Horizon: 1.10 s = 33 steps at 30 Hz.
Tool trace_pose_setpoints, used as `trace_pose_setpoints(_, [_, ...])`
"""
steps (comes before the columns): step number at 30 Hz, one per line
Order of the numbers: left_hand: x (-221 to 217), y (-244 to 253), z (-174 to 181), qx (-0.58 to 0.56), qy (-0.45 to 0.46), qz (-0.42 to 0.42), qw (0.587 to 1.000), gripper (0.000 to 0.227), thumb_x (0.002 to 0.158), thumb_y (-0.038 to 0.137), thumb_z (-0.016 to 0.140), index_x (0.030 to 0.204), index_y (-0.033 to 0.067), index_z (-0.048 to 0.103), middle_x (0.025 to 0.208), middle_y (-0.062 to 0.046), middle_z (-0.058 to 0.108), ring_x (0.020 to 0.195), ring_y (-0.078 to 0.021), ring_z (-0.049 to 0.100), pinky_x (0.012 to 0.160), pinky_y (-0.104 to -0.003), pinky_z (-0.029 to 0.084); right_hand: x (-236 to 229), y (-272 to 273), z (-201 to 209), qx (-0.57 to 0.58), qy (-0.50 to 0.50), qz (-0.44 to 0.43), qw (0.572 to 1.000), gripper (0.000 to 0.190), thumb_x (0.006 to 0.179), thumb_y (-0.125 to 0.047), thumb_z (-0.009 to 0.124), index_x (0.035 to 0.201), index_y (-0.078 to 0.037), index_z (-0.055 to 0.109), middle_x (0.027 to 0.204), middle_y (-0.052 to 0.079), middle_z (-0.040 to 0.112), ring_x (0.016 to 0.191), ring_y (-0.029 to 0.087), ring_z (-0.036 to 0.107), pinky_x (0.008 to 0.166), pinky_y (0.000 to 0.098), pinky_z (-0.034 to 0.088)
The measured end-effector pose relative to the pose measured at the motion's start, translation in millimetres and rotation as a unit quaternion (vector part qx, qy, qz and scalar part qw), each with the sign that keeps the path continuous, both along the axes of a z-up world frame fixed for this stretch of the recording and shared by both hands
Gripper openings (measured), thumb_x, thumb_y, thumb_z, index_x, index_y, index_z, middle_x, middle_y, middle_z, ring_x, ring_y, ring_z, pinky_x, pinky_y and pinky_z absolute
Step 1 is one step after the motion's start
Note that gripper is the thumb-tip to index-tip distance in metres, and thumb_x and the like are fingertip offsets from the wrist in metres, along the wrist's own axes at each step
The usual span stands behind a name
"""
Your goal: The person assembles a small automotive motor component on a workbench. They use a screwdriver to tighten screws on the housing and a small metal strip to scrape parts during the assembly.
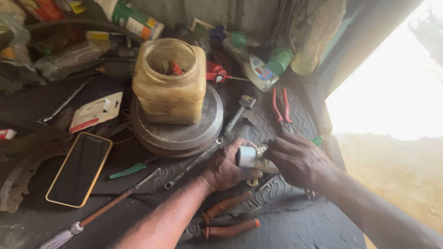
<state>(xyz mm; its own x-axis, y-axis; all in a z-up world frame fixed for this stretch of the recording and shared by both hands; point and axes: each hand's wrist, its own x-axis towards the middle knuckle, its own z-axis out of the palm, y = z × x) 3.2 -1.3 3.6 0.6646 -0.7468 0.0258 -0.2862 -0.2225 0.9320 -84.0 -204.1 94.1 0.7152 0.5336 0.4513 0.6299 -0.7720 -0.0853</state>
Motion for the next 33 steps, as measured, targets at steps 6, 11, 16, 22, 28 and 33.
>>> trace_pose_setpoints(6, [-4,0,5,-0.031,0.026,0.003,0.999,0.067,0.068,0.024,0.092,0.125,0.0102,0.058,0.1,-0.005,0.075,0.093,-0.0141,0.071,0.083,-0.033,0.057,8,32,2,0.269,0.15,-0.216,0.926,0.024,0.079,-0.001,0.072,0.102,-0.009,0.072,0.095,0.006,0.068,0.093,0.022,0.065,0.083,0.0352,0.053])
trace_pose_setpoints(11, [-4,-3,2,-0.028,0.094,0.003,0.995,0.061,0.07,0.019,0.089,0.123,0.0114,0.06,0.097,-0.006,0.074,0.09,-0.0145,0.07,0.083,-0.033,0.059,-39,60,-3,0.791,0.287,-0.218,0.494,0.051,0.079,0.0,0.066,0.129,0.005,0.058,0.105,0.008,0.073,0.091,0.015,0.067,0.079,0.0319,0.053])
trace_pose_setpoints(16, [-5,-3,8,-0.036,0.082,0.015,0.996,0.056,0.069,0.018,0.087,0.119,0.0118,0.062,0.102,-0.003,0.075,0.095,-0.0131,0.072,0.085,-0.032,0.06,-54,66,0,0.806,0.262,-0.178,0.501,0.064,0.079,0.002,0.071,0.14,0.007,0.054,0.098,0.016,0.067,0.084,0.02,0.064,0.074,0.0362,0.053])
trace_pose_setpoints(22, [-7,-3,19,0.0,0.053,0.021,0.998,0.059,0.067,0.027,0.088,0.119,0.0124,0.063,0.102,-0.005,0.076,0.094,-0.0152,0.073,0.085,-0.032,0.059,-61,68,2,0.813,0.264,-0.182,0.487,0.069,0.074,0.001,0.074,0.14,0.006,0.054,0.095,0.015,0.067,0.084,0.019,0.064,0.075,0.0358,0.053])
trace_pose_setpoints(28, [-5,-2,17,0.01,0.032,0.02,0.999,0.063,0.066,0.03,0.091,0.119,0.0117,0.063,0.102,-0.005,0.075,0.094,-0.0148,0.072,0.085,-0.032,0.059,-61,75,5,0.84,0.273,-0.165,0.439,0.062,0.078,0.003,0.067,0.138,0.003,0.053,0.095,0.013,0.066,0.083,0.021,0.066,0.073,0.037,0.052])
trace_pose_setpoints(33, [-6,-3,14,-0.025,0.041,0.01,0.999,0.062,0.067,0.029,0.09,0.12,0.0115,0.063,0.102,-0.004,0.075,0.093,-0.0141,0.072,0.084,-0.032,0.059,-62,78,-3,0.87,0.301,-0.143,0.364,0.052,0.084,-0.002,0.054,0.135,0.004,0.052,0.099,0.014,0.067,0.083,0.023,0.067,0.074,0.0388,0.055])
